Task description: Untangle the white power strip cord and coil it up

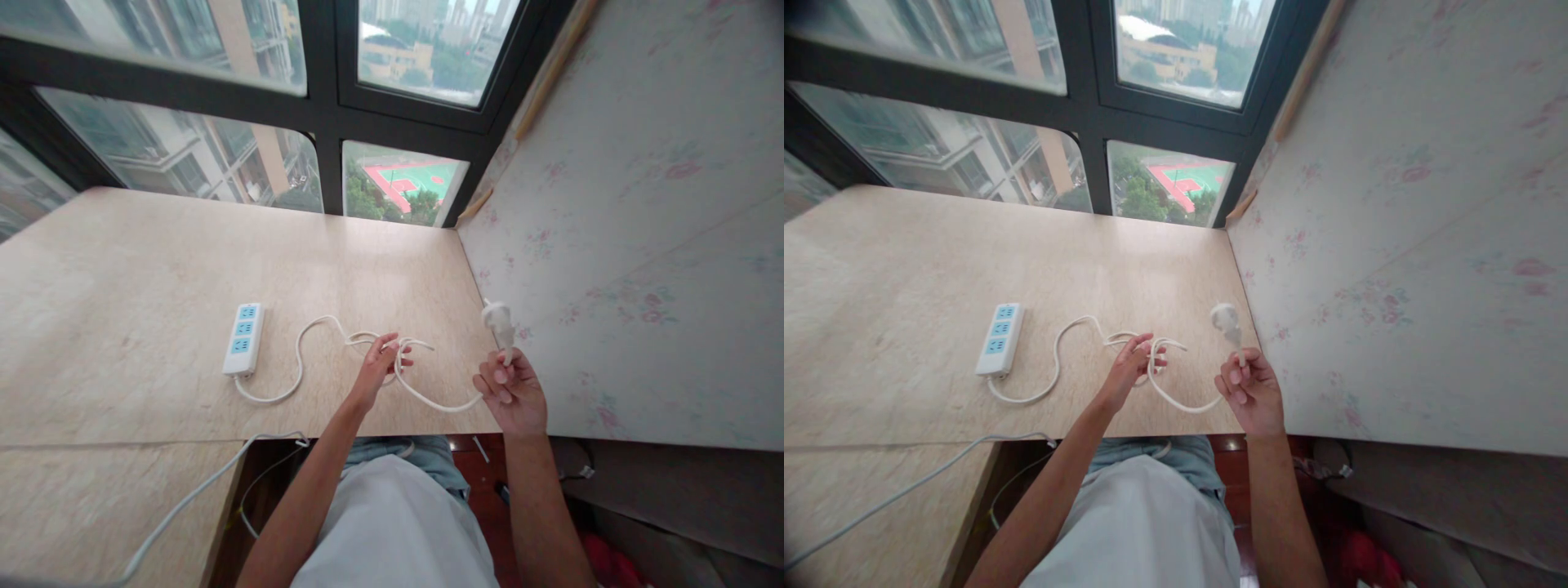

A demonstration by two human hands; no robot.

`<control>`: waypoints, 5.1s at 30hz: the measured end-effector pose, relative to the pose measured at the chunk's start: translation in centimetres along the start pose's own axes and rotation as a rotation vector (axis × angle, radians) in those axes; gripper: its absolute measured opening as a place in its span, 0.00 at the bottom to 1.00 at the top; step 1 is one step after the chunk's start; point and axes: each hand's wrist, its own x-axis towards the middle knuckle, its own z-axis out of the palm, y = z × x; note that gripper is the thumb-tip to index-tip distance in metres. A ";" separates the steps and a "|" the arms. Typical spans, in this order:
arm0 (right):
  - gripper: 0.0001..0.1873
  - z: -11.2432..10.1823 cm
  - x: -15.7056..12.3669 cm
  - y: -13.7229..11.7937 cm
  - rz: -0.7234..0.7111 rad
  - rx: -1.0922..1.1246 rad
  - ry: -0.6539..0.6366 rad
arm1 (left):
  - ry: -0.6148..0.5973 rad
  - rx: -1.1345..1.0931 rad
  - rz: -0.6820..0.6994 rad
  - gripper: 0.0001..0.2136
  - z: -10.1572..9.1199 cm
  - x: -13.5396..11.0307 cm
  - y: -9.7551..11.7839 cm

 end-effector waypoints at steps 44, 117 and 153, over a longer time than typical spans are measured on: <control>0.12 -17.4 16.7 3.9 -0.053 -1.023 0.416 | 0.334 0.305 0.528 0.16 -7.1 -3.2 4.6; 0.23 -14.0 10.7 3.5 0.063 -0.598 0.338 | 0.349 0.586 0.496 0.23 -10.4 2.5 5.7; 0.16 -6.6 7.1 9.3 -0.375 -1.456 -0.213 | 0.297 -0.185 0.561 0.12 -7.8 -0.1 7.4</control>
